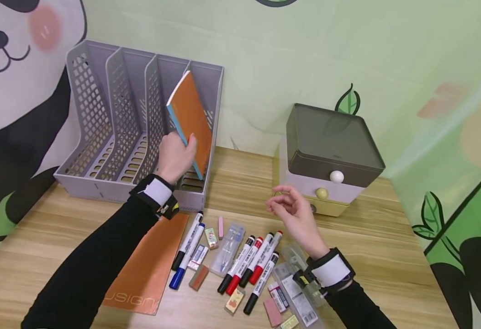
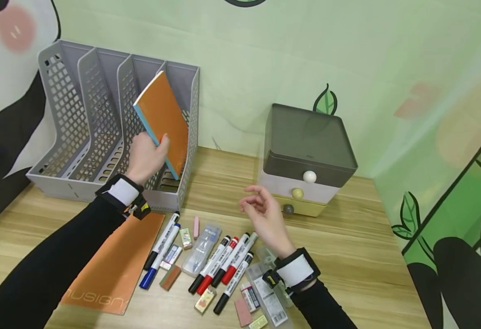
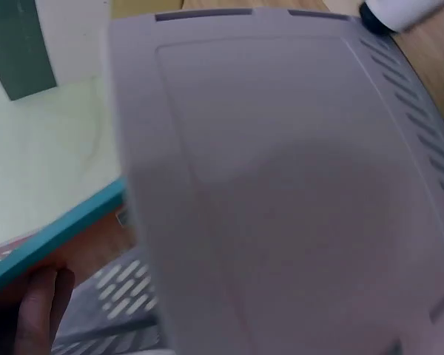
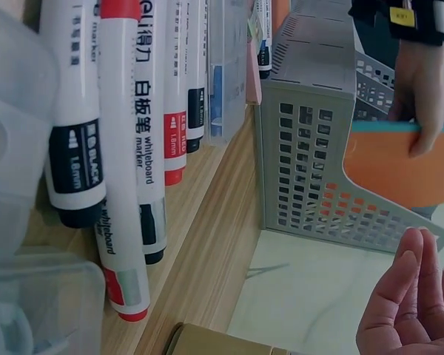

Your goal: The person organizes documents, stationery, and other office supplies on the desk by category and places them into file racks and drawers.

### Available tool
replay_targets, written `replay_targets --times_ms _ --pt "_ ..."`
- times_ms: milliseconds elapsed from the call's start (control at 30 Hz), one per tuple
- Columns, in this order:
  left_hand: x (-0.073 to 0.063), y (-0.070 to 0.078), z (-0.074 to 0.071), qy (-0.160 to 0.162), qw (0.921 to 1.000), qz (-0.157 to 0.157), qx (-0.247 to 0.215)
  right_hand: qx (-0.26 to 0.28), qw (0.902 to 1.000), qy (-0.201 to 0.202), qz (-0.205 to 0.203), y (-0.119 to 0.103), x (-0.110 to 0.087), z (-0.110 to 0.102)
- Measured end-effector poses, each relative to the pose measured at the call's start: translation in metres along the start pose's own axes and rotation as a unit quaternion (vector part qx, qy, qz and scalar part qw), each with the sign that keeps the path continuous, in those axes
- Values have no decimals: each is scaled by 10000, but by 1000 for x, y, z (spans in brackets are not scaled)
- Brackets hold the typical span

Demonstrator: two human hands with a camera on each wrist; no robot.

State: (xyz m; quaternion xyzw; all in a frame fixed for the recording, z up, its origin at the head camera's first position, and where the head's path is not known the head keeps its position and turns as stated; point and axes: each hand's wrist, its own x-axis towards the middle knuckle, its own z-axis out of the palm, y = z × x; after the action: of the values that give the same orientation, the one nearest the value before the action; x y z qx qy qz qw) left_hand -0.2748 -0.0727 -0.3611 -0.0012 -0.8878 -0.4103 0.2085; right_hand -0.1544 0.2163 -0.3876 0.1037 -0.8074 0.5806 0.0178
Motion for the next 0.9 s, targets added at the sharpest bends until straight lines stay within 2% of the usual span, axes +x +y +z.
replay_targets --times_ms 200,367,467,567,700,867,900 --pt "13 -1 24 -144 9984 -515 180 -68 9998 -137 82 2 -1 1" --pt "22 -9 42 -293 9970 -710 103 -136 9996 -227 115 3 -2 0" --pt "25 -15 51 -553 9957 -721 -154 -154 9995 -241 105 3 -2 0" --pt "24 -21 57 -964 9905 -898 -397 -168 9995 -251 114 3 -2 0" --pt "21 -26 54 -1526 9814 -1094 -405 -98 9995 -280 135 4 -1 -1" --pt "15 -24 34 -2276 9700 -850 34 -71 9994 -316 85 7 -2 -3" --pt "13 -22 29 -2343 9691 -758 150 -84 9994 -315 71 7 -2 -3"
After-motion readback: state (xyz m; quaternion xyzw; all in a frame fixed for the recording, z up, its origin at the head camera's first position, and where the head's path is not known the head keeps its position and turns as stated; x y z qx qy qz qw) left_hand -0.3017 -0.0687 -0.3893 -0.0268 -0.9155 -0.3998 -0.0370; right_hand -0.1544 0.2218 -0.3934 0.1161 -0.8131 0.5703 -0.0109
